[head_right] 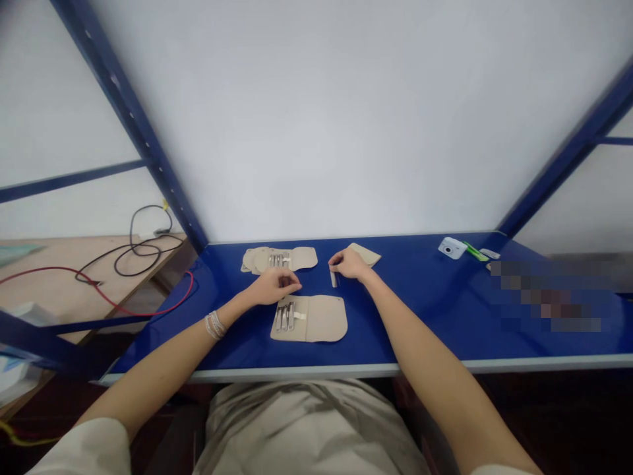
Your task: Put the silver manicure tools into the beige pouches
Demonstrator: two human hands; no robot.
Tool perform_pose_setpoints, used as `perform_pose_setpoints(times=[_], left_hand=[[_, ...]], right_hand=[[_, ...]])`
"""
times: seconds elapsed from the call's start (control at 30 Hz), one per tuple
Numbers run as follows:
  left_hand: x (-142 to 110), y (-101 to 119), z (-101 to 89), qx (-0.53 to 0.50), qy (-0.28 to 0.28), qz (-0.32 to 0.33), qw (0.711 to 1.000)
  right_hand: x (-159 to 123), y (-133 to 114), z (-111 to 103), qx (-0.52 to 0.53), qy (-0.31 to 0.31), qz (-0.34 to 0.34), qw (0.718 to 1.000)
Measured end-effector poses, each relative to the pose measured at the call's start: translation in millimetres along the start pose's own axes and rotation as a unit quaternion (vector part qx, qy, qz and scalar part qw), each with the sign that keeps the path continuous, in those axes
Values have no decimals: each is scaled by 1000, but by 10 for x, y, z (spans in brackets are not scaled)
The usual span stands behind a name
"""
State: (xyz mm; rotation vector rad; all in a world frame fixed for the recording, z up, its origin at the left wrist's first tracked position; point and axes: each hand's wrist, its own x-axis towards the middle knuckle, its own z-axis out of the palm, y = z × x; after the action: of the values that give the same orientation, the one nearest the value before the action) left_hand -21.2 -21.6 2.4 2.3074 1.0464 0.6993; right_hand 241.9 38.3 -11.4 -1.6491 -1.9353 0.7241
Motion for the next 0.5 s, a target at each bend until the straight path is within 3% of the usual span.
perform_pose_setpoints(times=[0.5], left_hand=[[0, -13, 4, 3, -1, -1, 1000]], right_hand=[[4, -8, 7, -10, 0, 3, 1000]])
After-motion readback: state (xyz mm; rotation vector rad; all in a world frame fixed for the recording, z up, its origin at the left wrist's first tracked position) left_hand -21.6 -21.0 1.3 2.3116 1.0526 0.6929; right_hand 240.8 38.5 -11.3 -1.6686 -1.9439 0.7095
